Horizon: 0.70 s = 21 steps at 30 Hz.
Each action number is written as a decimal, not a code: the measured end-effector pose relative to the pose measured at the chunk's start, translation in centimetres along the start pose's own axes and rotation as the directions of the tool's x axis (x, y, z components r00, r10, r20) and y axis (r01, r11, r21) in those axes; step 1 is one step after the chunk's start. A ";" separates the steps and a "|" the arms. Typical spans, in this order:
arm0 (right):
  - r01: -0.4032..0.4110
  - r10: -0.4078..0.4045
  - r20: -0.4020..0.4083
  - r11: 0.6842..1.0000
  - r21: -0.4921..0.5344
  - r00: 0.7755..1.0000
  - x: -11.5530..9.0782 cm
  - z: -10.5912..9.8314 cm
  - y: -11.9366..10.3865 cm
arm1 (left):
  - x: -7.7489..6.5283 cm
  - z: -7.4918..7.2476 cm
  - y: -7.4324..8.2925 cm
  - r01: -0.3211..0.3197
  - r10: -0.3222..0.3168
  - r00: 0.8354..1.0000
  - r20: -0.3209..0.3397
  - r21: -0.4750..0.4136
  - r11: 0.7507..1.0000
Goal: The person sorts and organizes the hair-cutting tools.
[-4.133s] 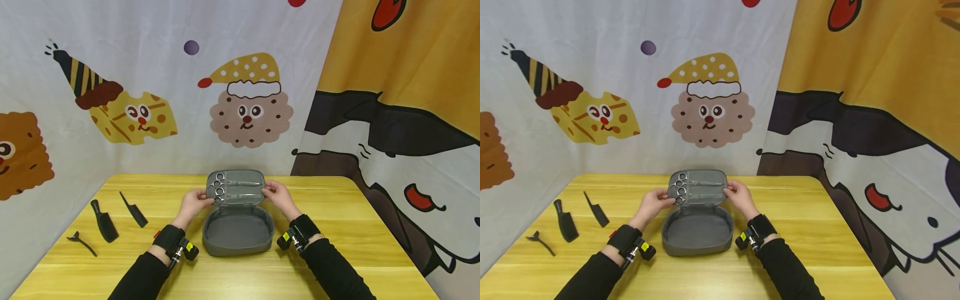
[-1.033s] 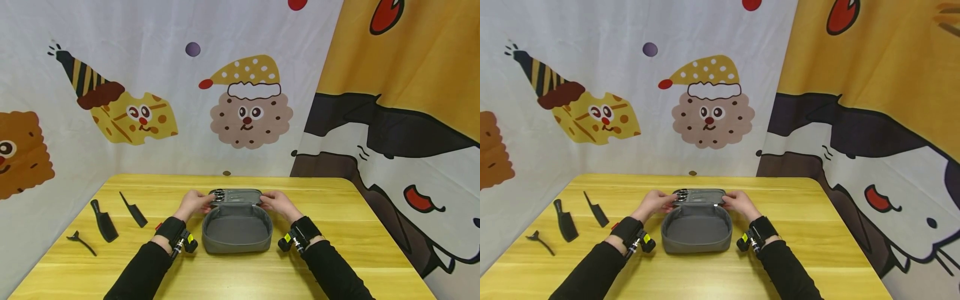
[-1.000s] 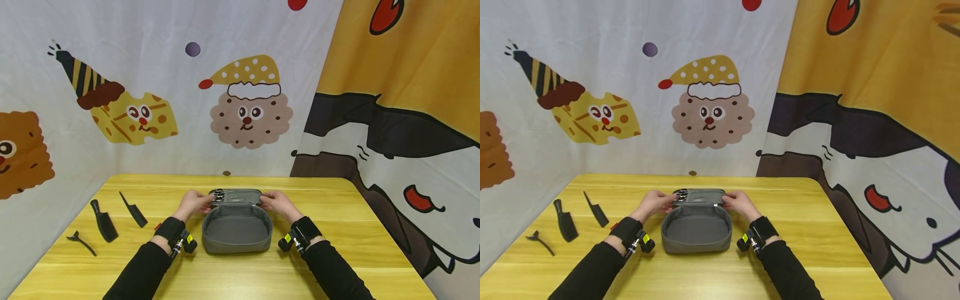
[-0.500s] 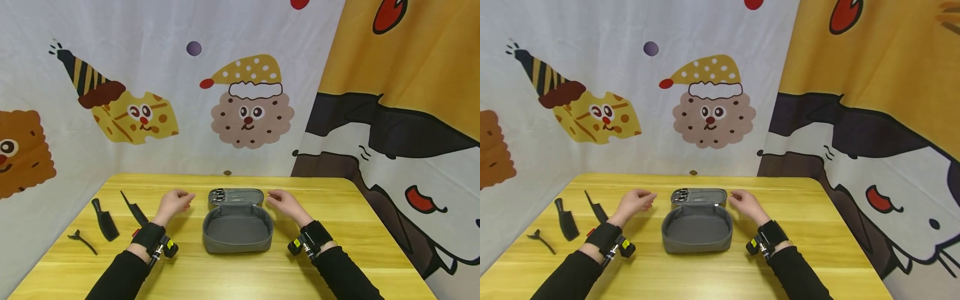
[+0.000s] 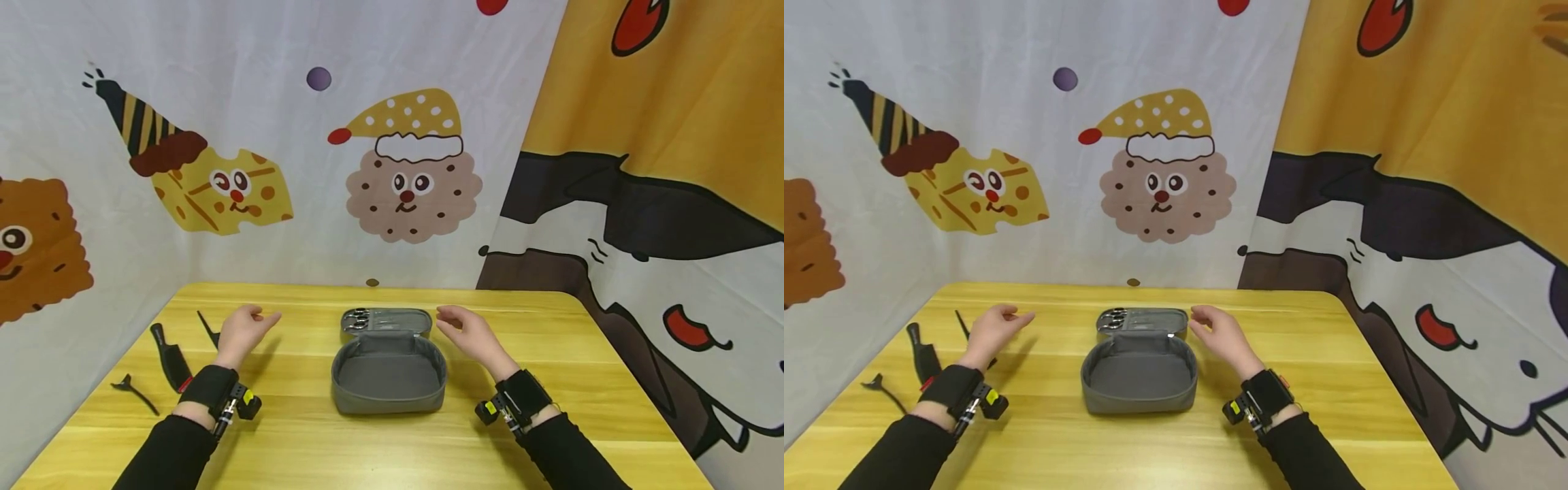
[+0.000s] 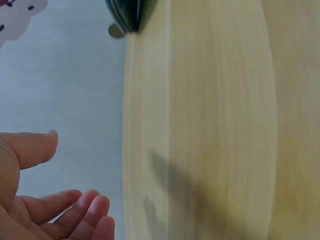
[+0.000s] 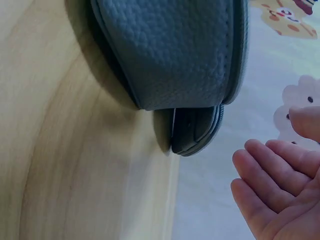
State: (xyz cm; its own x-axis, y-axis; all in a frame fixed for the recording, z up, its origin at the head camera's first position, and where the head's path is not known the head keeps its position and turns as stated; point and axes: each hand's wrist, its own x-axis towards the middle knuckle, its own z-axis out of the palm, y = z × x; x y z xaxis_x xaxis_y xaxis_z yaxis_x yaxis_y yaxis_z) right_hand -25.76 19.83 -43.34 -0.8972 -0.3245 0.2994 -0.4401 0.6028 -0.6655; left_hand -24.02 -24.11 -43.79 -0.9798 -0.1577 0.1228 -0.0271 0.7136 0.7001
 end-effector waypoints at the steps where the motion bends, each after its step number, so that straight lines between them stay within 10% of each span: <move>1: 0.025 -0.025 -0.009 1.000 -0.003 1.000 -0.1 0.0 -0.2 | 0.0 -0.2 -0.3 0.004 -0.003 1.000 -0.008 0.023 1.000; 8: 0.207 -0.209 -0.018 0.975 -0.087 0.978 -0.8 0.1 -1.2 | 0.0 -2.3 -2.6 0.053 -0.047 0.998 -0.039 0.176 0.983; 21: 0.269 -0.251 0.116 0.946 -0.181 0.961 -2.1 0.9 -3.5 | 0.3 -4.0 -4.5 0.237 -0.232 0.971 -0.050 0.251 0.939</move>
State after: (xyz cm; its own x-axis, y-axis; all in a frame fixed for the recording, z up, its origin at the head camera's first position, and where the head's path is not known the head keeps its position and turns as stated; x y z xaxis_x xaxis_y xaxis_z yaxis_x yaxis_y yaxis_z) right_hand -22.31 17.78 -42.28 -0.7475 -0.5480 0.3754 -0.6642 0.6146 -0.4256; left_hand -23.44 -30.08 -44.10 -0.9356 -0.3529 -0.0077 -0.3073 0.8037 0.5095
